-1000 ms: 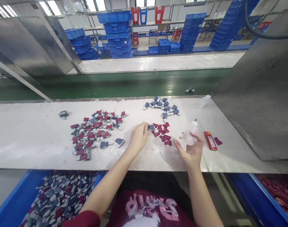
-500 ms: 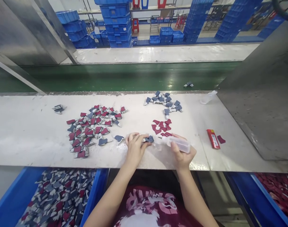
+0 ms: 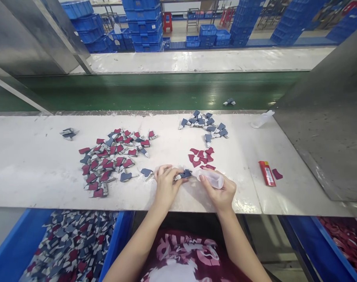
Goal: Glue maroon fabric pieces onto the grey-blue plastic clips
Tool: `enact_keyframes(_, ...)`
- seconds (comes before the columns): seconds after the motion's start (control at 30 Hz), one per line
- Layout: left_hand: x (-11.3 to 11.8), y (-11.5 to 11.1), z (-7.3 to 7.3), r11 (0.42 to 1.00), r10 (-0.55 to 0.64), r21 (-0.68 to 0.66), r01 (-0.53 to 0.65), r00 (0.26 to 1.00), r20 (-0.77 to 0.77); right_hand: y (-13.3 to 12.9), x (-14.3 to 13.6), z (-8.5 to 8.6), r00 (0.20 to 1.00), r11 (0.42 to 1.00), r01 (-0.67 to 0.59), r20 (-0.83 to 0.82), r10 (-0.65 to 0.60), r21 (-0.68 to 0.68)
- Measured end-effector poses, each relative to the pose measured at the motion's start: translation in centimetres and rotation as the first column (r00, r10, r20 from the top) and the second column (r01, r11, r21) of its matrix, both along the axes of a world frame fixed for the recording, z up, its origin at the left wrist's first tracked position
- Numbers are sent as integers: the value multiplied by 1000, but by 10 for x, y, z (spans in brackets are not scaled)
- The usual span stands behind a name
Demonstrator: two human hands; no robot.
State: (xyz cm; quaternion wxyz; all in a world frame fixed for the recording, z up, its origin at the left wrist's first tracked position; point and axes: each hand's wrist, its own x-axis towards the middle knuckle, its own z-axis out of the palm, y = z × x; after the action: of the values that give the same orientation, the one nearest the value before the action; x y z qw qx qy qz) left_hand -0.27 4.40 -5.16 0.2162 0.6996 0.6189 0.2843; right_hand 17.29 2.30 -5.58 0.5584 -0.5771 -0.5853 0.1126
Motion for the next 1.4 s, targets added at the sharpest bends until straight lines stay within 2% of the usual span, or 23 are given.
enact_keyframes(0.23,0,-1,2,1000,5,-14,-5,1000,7,0,0,-1,1000,1000,-25,-13,25,3)
enact_keyframes(0.53,0,0,0,1000,1,0,-1,1000,-2,0,-1,2,999,999,32,-34,-32,-13)
enact_keyframes(0.9,0,-1,-2,1000,1,8,-1,1000,-5,-4,0,-4,995,997,78,-64,-80,-26)
enact_keyframes(1.17,-1,-1,-2,1000,-1,8,1,1000,-1,-8,0,-1,986,994,101,-132,-106,-43)
enact_keyframes(1.4,-1,-1,-4,1000,0,7,0,1000,16,-7,-5,2,987,993,53,-145,-68,-103)
